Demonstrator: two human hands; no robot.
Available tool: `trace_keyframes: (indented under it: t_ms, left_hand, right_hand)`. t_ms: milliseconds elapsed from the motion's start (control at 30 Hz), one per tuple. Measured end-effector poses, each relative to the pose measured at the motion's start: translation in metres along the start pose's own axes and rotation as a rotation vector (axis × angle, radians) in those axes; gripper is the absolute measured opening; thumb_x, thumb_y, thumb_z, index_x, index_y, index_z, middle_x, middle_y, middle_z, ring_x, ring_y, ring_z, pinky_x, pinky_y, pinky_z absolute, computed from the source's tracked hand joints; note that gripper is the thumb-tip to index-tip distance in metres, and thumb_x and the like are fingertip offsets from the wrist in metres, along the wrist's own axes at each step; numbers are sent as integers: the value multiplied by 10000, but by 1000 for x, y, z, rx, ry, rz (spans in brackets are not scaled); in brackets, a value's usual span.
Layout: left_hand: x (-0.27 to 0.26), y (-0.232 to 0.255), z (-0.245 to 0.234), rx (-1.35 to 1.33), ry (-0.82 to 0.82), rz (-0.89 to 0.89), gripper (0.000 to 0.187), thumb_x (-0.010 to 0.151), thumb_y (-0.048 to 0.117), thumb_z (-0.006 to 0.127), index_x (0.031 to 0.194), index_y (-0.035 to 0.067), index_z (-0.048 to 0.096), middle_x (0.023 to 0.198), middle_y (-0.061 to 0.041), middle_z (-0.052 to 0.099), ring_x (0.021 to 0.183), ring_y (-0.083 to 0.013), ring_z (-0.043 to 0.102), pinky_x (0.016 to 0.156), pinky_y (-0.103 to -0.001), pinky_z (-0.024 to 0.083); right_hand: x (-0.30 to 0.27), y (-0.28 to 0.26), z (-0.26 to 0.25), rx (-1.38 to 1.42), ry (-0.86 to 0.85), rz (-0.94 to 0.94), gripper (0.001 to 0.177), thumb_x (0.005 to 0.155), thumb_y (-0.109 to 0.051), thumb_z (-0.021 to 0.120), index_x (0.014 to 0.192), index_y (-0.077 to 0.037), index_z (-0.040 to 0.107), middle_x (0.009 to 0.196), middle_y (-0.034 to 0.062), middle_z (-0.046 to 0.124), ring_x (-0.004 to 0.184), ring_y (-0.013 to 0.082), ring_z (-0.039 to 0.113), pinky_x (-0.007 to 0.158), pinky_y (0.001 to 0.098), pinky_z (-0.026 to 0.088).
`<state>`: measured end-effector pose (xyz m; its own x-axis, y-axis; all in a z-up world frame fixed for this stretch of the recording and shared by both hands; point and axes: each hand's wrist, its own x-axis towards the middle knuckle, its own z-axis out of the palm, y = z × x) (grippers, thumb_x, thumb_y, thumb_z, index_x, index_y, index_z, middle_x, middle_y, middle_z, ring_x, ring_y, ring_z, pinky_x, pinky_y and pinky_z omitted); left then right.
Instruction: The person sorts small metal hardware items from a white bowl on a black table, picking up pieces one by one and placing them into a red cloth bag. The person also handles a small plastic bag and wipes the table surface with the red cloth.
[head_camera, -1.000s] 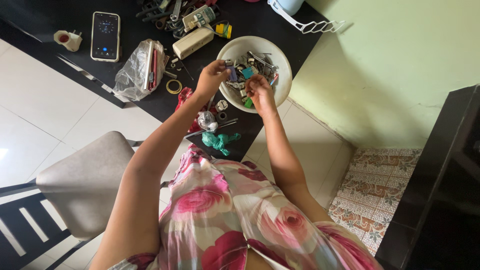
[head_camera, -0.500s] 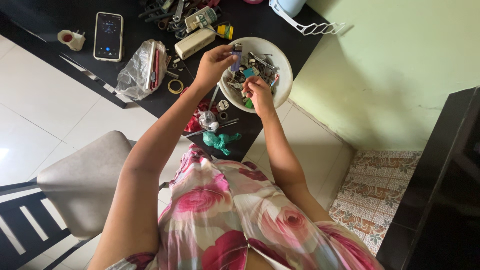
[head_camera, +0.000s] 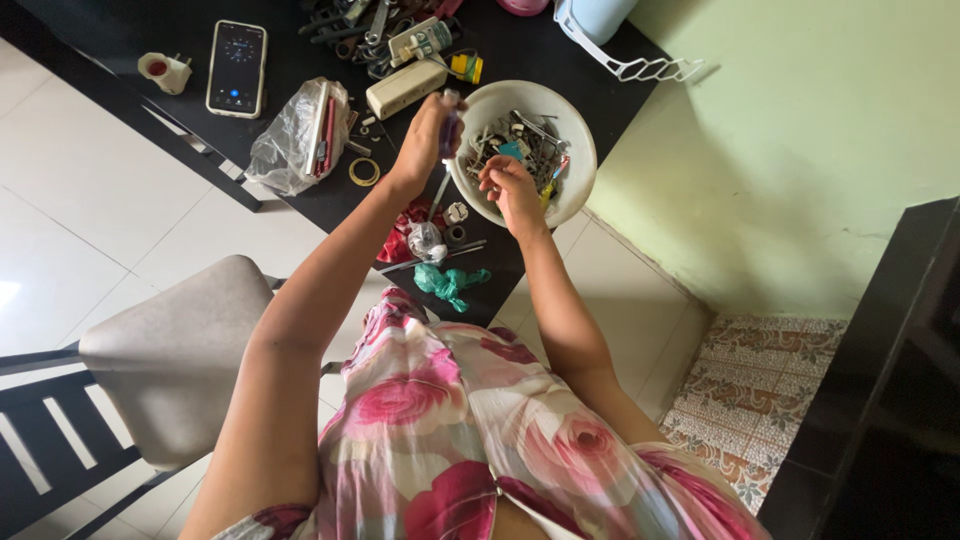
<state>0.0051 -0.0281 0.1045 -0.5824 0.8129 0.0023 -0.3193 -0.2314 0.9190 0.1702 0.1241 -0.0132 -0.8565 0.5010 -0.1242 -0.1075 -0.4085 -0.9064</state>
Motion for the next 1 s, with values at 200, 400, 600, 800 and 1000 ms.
trace_keyframes:
  t_ms: [200, 400, 600, 800, 1000]
  left_hand:
    - [2, -7, -11, 75, 33, -66, 503, 1073, 489, 432, 888, 53, 602, 667, -8, 544, 549, -108, 505, 500, -265, 409]
    - [9, -31, -26, 117, 11, 45, 465, 1051, 395, 329, 907, 58, 615, 653, -11, 544, 523, -111, 485, 494, -276, 406]
    - [10, -36, -26, 92, 10, 2, 485, 1068, 430, 356, 923, 46, 612, 662, -15, 545, 510, -112, 466, 487, -267, 386]
    - [12, -40, -30, 129, 74, -40, 510, 1059, 455, 375, 913, 39, 632, 646, -19, 541, 490, -116, 457, 466, -269, 371]
    - [14, -46, -31, 45, 96, -73, 506, 1044, 446, 364, 894, 41, 627, 662, -22, 565, 504, -118, 487, 479, -277, 398]
  right_hand:
    - [2, 6, 8, -11, -20, 9, 126, 975, -66, 595, 1093, -88, 634, 966, 43, 695, 835, 148, 627, 729, 288, 454]
    - [4, 13, 8, -23, -4, 14, 124, 967, -58, 592, 1077, -83, 644, 959, 46, 699, 820, 149, 634, 713, 288, 454]
    - [3, 16, 8, -23, -2, 23, 101, 974, -65, 599, 1057, -85, 652, 953, 38, 699, 820, 143, 633, 710, 277, 445]
    - [1, 17, 9, -21, 11, 43, 109, 970, -73, 599, 1061, -100, 655, 948, 21, 703, 818, 133, 632, 706, 271, 439]
    - [2, 18, 8, -23, 7, 44, 116, 968, -71, 594, 1063, -105, 652, 944, 17, 702, 814, 132, 632, 699, 274, 436]
